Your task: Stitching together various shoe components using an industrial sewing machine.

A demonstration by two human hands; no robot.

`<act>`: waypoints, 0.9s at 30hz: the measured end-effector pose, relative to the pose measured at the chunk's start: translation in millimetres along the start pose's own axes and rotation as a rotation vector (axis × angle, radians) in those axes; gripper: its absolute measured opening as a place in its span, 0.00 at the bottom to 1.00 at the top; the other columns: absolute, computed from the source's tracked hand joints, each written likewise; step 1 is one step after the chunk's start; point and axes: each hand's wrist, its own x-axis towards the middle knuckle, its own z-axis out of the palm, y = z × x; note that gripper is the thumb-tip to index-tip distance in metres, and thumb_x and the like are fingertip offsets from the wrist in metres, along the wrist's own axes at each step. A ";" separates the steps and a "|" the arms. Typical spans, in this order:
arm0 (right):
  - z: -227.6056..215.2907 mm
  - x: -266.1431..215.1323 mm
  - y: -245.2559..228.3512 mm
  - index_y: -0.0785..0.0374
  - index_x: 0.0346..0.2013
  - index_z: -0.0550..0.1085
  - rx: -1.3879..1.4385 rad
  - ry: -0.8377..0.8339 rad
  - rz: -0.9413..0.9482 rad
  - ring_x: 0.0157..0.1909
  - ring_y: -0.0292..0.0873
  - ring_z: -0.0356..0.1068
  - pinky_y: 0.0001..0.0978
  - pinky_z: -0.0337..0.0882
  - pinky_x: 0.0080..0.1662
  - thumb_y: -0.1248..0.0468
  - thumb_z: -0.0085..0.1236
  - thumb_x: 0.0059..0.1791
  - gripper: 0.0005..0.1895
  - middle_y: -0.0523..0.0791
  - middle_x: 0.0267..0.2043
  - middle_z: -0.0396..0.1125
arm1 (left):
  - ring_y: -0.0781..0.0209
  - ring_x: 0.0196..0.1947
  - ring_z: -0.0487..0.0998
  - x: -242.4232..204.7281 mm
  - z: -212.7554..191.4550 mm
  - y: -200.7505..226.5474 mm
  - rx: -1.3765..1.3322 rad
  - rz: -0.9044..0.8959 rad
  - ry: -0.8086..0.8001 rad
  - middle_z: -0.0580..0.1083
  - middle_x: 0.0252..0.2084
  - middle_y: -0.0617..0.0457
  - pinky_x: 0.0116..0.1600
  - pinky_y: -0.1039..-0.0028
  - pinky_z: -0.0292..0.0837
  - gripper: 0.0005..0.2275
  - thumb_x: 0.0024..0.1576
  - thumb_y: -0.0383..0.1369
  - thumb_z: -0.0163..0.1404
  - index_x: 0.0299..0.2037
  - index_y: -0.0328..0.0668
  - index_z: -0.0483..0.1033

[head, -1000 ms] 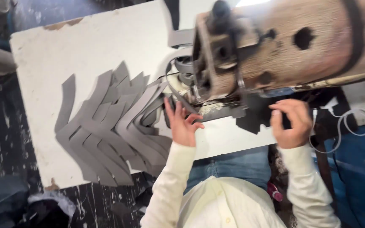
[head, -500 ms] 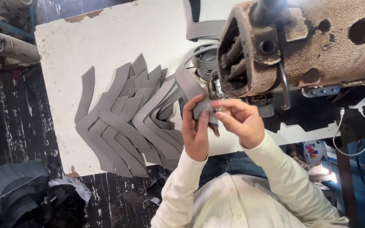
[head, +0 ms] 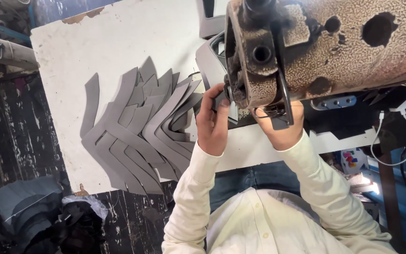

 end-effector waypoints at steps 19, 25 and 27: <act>-30.7 -18.2 32.5 0.65 0.41 0.78 -0.168 0.045 0.042 0.37 0.48 0.77 0.36 0.72 0.43 0.67 0.66 0.46 0.10 0.49 0.36 0.74 | 0.73 0.43 0.71 32.3 1.8 -2.4 0.013 0.165 -0.023 0.73 0.50 0.54 0.50 0.83 0.67 0.11 0.72 0.24 0.38 0.63 0.35 0.66; -63.7 -11.1 62.2 0.64 0.42 0.79 -0.628 0.087 0.074 0.48 0.55 0.71 0.45 0.71 0.50 0.59 0.74 0.51 0.14 0.50 0.41 0.73 | 0.76 0.33 0.68 39.7 -1.7 -0.7 -0.017 0.108 -0.011 0.74 0.45 0.59 0.38 0.83 0.65 0.11 0.74 0.29 0.40 0.63 0.37 0.66; -63.9 5.4 33.4 0.68 0.45 0.79 -0.847 0.067 -0.132 0.47 0.61 0.67 0.49 0.69 0.47 0.58 0.76 0.38 0.25 0.57 0.45 0.72 | 0.77 0.27 0.64 34.8 -8.8 1.1 0.031 0.043 -0.030 0.71 0.35 0.61 0.31 0.84 0.60 0.15 0.72 0.31 0.43 0.67 0.40 0.65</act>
